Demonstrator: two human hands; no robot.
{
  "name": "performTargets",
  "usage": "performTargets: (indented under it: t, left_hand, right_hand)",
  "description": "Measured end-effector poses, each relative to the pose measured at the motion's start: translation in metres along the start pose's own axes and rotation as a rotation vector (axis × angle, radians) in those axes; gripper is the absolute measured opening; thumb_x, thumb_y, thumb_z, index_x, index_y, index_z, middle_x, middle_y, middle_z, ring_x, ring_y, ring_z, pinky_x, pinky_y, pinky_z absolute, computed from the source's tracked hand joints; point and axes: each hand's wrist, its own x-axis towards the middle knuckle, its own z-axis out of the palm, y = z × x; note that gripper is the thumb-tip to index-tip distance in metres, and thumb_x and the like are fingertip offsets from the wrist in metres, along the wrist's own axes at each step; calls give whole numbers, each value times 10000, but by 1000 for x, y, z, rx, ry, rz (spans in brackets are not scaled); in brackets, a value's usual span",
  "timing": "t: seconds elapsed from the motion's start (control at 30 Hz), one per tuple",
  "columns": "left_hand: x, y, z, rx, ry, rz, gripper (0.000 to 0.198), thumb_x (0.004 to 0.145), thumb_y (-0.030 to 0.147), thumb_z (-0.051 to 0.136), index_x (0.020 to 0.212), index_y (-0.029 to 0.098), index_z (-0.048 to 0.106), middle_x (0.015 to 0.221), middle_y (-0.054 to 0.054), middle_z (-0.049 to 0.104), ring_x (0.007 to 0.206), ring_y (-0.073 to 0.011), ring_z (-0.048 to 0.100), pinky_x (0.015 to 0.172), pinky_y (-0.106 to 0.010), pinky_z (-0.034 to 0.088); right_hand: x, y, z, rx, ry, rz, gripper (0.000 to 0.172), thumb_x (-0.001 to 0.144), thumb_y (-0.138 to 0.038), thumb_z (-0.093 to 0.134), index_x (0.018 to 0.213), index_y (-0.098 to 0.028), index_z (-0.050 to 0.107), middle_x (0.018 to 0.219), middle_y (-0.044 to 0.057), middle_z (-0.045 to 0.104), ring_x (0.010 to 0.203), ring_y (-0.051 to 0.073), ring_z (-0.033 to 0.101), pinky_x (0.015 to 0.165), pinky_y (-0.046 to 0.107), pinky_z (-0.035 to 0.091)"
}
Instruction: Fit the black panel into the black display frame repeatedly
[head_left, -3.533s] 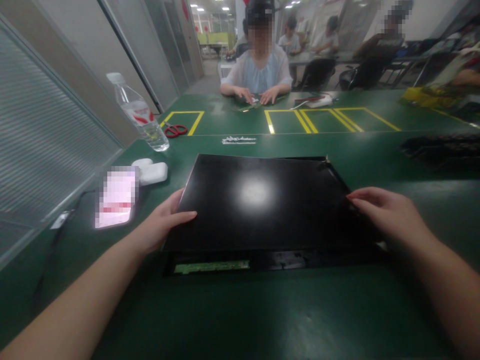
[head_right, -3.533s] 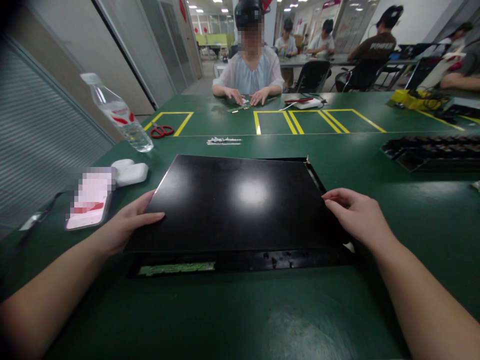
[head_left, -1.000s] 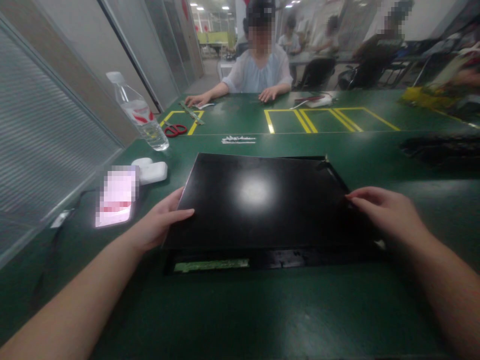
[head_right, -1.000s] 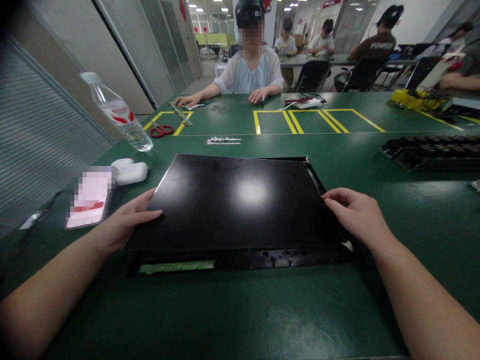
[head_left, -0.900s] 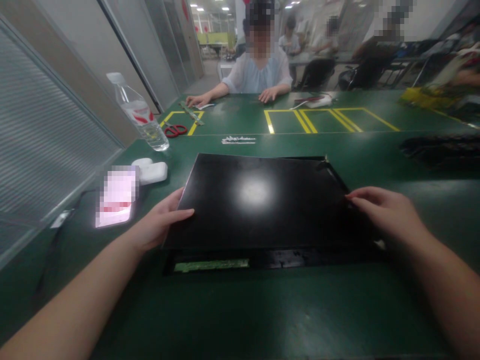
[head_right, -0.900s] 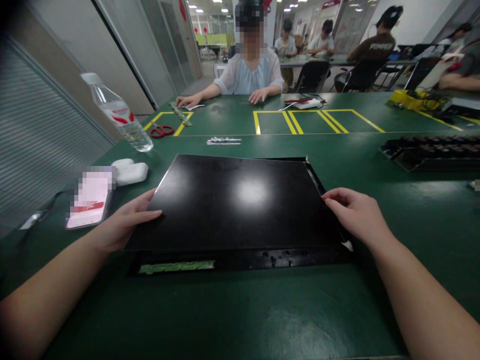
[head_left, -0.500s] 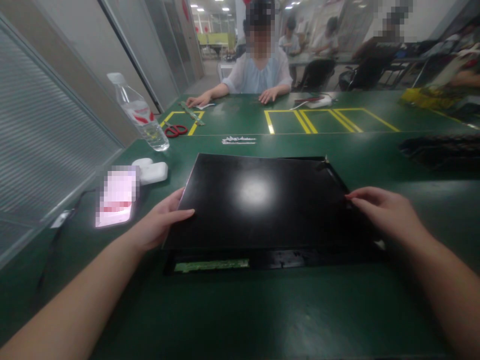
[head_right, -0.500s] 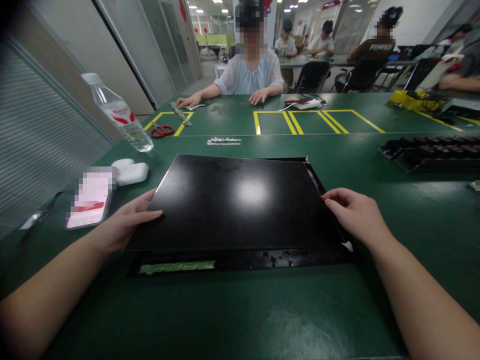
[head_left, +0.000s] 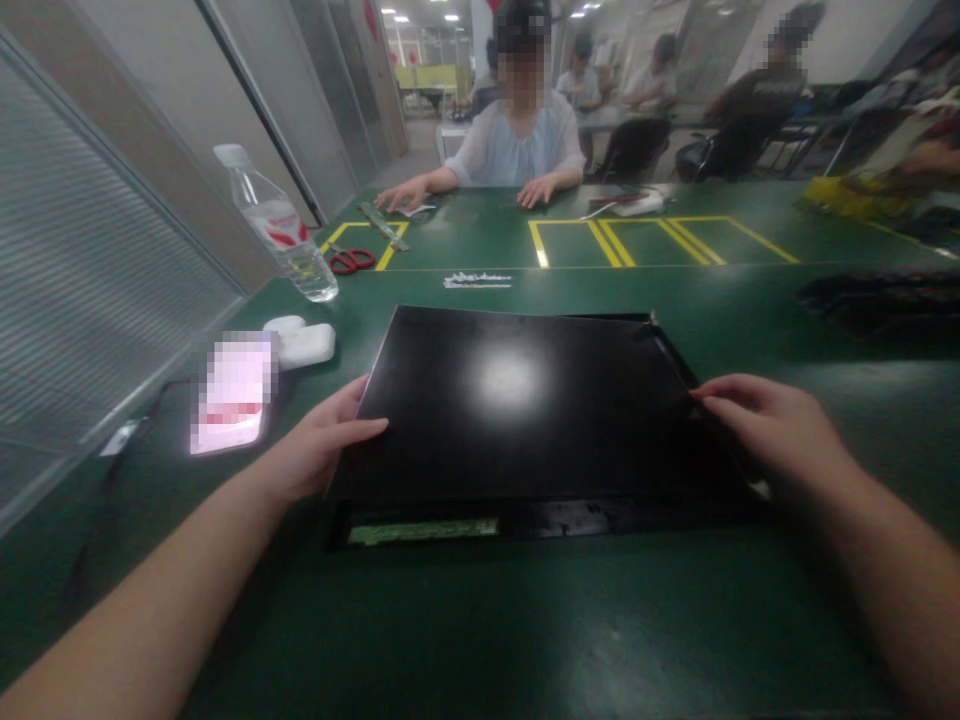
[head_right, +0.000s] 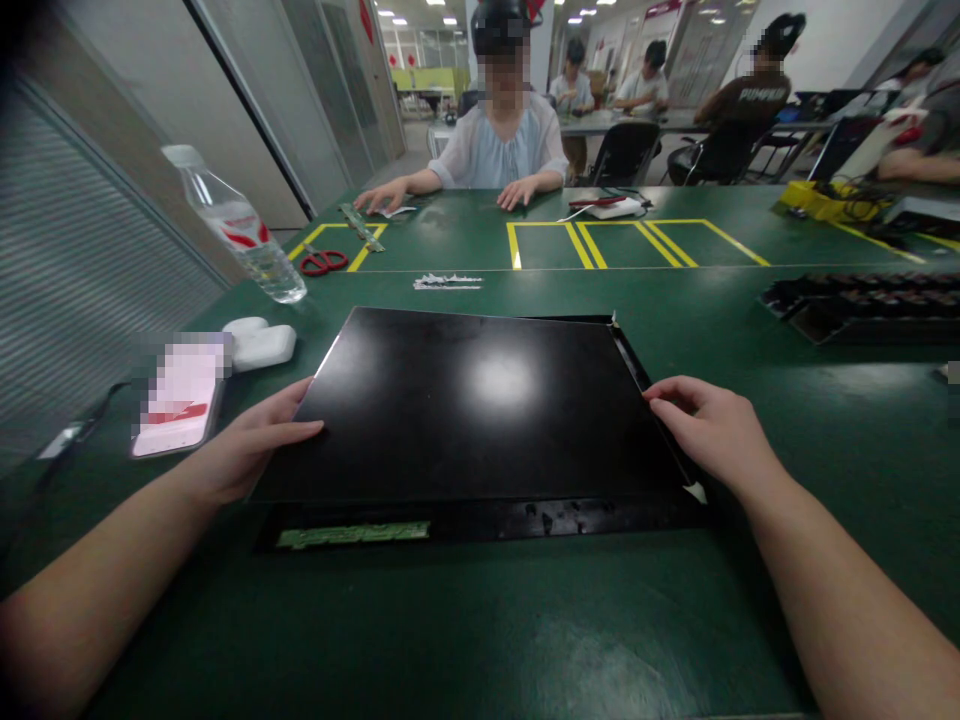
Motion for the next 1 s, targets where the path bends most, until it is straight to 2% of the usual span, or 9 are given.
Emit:
performTargets:
  t: [0.23,0.53,0.73,1.0]
  left_hand:
    - [-2,1,0,-40,-20,-20,790,768,262,874,1492,234,560,1381,-91,773,1265,-359,730,982,-369,646]
    - [-2,1,-3,-40,-50,-18,725,742,258,838,1430,254,611,1293,-73,809,1217,-373,752,964,-412,652]
    - [-3,-1,-3,-66,-27,-3,752,750,275,872,1450,260,597,1369,-81,778,1253,-356,737,997,-392,640]
    - [-2,-2,-4,-79,-24,-22,698,755,285,868,1406,253,620,1343,-74,790,1250,-358,738,977,-389,646]
  right_hand:
    - [-2,0,0,36,5,-27,352,739,-511,694,936,-255,831,800,78,781,665,272,663,577,378,462]
    - [-1,-3,-1,14,4,-34,338,720,-511,687,905,-265,828,805,72,784,694,287,685,583,381,480]
    - [0,0,-1,27,-3,-1,362,723,-518,684,935,-263,830,808,77,785,668,281,670,558,378,467]
    - [1,1,1,54,-5,17,362,707,-507,692,929,-256,831,838,76,799,738,298,703,607,384,479]
